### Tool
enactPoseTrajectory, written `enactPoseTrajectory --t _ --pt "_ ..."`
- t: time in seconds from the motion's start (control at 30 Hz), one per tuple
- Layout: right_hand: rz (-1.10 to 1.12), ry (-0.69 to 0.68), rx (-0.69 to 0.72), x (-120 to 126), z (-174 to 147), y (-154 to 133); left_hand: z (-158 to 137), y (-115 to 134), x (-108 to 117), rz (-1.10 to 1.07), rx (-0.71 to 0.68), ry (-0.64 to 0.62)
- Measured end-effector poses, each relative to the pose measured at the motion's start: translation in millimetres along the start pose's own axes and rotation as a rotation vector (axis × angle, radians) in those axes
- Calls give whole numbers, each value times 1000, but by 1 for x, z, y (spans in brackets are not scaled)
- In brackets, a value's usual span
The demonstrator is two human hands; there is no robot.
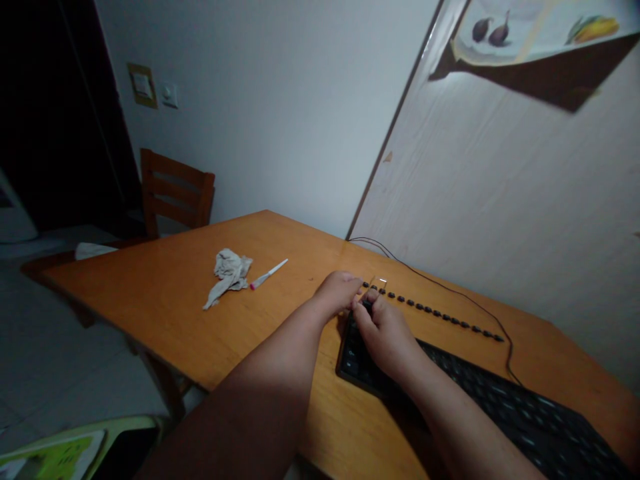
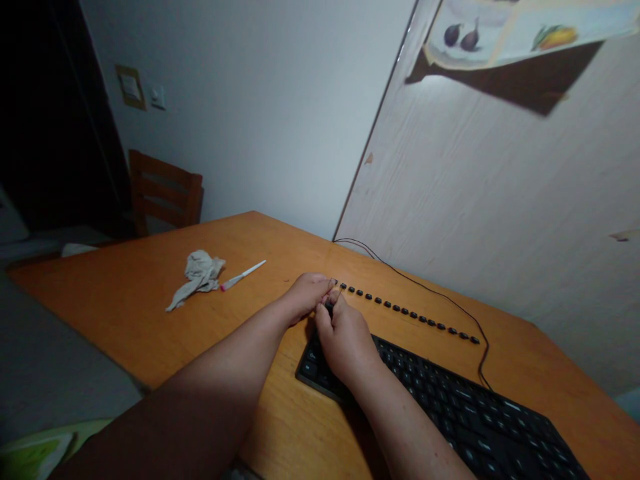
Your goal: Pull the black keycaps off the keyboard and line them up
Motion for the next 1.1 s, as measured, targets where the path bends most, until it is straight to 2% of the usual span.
enactPoseTrajectory --t 0.23,0.4,0.67,0.9,1.1 --pt "109 46 -61 0 1 10 0 1 -1 3 11 -8" --pt "72 41 -44 -2 0 9 -2 1 -2 20 1 -22" --pt "131 150 -104 -4 -2 24 -6 4 -3 69 -7 -25" --pt "143 195 -94 -2 -4 25 -3 -1 -2 230 -129 9" --pt "147 259 -137 3 -4 27 -3 -2 -1 282 -130 17"
Point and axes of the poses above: each hand's wrist, its own z-axis towards the middle knuckle, its own x-axis out of the back of the hand, y = z × x, the point moved 4 cm from there along z, towards the middle knuckle, and after that the axes turned 7 degrees about x, right-handed, at the moved point
